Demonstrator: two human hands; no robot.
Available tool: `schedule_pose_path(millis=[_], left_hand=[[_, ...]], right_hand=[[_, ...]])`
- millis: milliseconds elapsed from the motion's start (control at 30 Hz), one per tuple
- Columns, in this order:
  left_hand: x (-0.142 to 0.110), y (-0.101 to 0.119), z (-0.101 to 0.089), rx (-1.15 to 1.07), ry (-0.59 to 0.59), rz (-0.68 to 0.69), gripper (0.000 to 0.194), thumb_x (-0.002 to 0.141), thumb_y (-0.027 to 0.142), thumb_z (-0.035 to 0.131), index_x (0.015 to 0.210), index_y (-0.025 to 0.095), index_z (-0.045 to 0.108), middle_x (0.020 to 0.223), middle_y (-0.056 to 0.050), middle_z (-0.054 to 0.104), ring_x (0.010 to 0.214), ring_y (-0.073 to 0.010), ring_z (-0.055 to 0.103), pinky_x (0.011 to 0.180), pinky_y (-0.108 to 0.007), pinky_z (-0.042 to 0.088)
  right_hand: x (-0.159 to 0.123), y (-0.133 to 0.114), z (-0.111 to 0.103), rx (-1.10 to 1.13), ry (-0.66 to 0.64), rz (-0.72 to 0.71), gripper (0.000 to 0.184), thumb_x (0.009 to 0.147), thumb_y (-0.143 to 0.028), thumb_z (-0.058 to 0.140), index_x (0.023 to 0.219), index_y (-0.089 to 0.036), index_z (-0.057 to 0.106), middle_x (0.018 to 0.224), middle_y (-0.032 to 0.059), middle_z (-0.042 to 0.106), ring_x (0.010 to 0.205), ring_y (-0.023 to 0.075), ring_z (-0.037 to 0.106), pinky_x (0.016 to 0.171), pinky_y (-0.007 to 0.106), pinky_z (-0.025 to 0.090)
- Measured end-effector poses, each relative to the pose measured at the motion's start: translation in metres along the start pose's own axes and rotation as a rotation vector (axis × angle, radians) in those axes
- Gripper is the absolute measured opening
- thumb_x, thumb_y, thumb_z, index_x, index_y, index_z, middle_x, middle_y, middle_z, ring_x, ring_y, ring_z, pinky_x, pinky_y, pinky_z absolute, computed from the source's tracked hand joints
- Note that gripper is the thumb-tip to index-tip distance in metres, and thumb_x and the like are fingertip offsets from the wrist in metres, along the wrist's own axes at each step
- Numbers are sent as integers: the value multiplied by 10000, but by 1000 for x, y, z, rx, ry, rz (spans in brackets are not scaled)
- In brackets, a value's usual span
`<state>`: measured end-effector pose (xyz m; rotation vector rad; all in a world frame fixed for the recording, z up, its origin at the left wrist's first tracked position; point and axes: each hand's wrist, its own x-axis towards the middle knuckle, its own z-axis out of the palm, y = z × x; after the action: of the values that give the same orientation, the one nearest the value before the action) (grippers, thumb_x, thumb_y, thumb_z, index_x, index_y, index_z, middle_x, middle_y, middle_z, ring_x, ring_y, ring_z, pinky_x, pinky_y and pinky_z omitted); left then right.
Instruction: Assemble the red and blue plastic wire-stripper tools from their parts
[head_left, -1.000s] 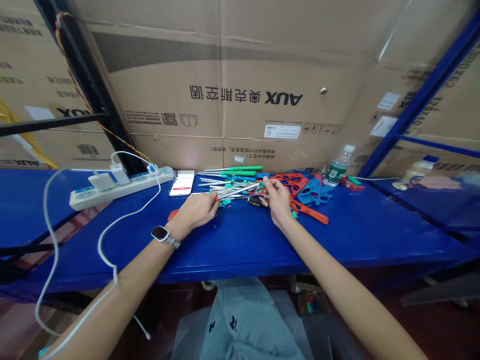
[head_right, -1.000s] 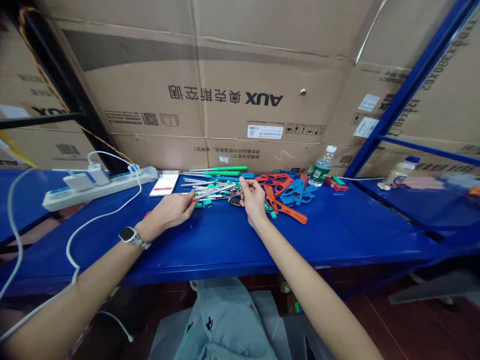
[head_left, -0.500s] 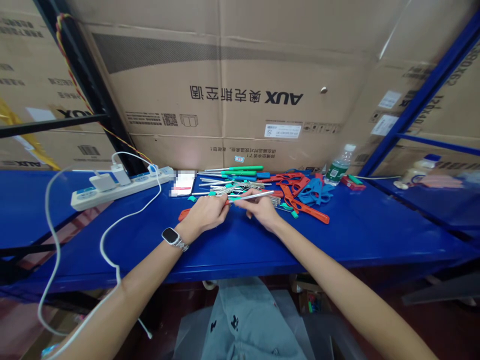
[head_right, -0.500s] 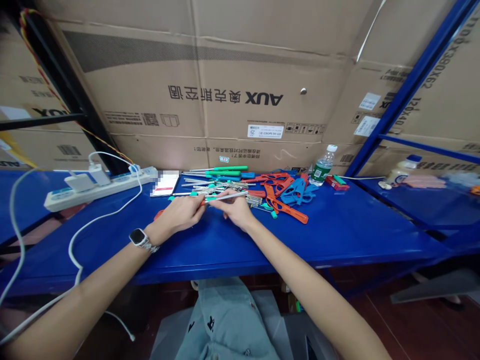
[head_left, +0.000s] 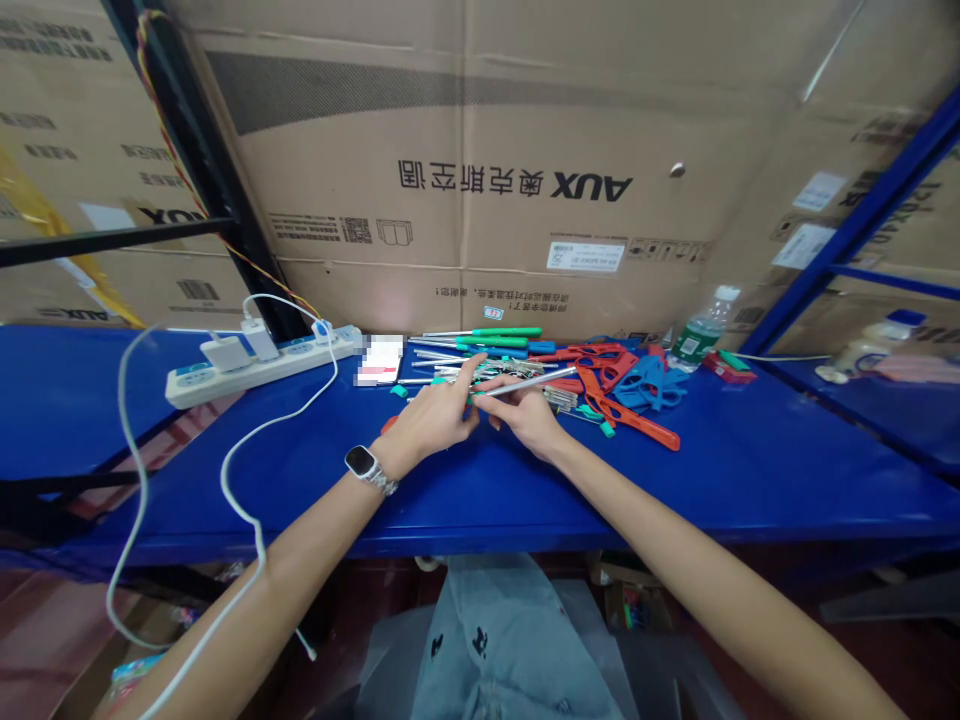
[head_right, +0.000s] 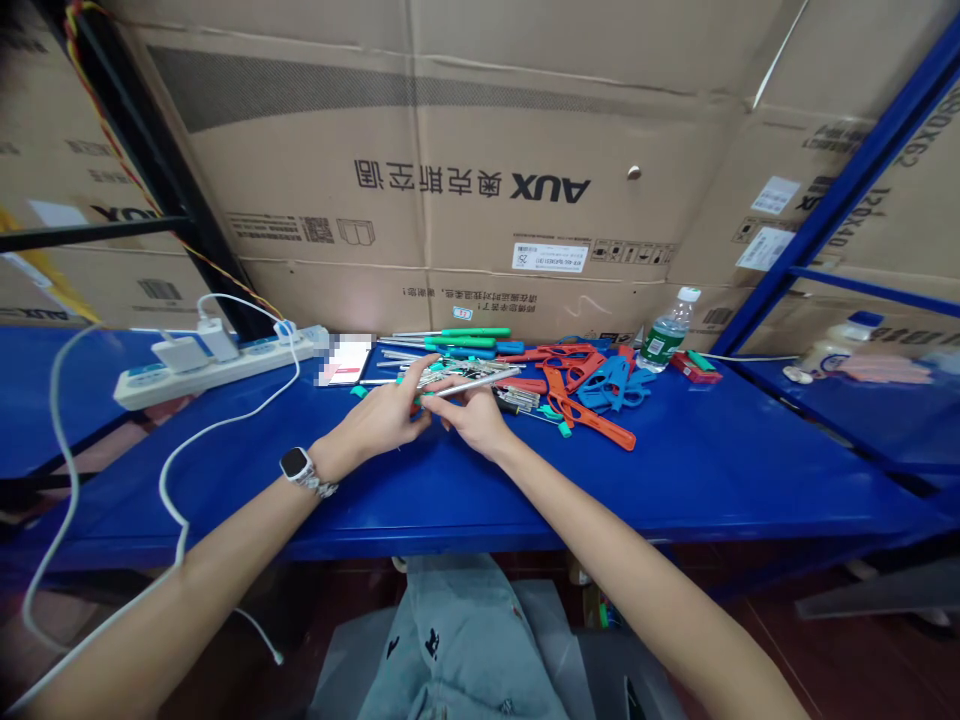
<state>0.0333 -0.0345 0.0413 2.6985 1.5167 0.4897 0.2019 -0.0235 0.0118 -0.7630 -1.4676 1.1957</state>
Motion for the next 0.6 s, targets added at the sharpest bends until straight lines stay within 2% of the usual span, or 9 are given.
schedule_pose_path(millis=[200,367,467,600], left_hand=[[2,-4,2,-34,-11,27,798,908,138,519,1629,156,177,881,-90,742,732,-265,704,669,-323,488],[0,-8,3,-174,15,147,779,882,128,534,1600,208,240,976,-83,754,809,-258,721,701,-317,503],[0,-6,3,-165,70,113,775,880,143,536,1596,182,240,910,-77,749,748,-246,709,647,-300,480],[1,-1,2,-76,128,31,747,912,189,501,1599,107,222,758,-51,703,643,-229,663,606,-298,452]], right_hand=[[6,-6,-7,-147,-109,-88,377,681,-529,876,802,-228,683,762,-16,669,610,131,566,613,294,507],[3,-9,-7,-171,-222,-133,338,764,-525,820,841,-227,679,791,-4,679,744,169,632,772,347,551],[-1,-9,-1,-140,-150,-168,342,782,-545,794,868,-237,672,836,7,680,787,178,640,799,357,555],[-5,-8,7,-128,51,-168,363,781,-578,777,822,-249,628,781,12,656,739,188,626,728,354,549]])
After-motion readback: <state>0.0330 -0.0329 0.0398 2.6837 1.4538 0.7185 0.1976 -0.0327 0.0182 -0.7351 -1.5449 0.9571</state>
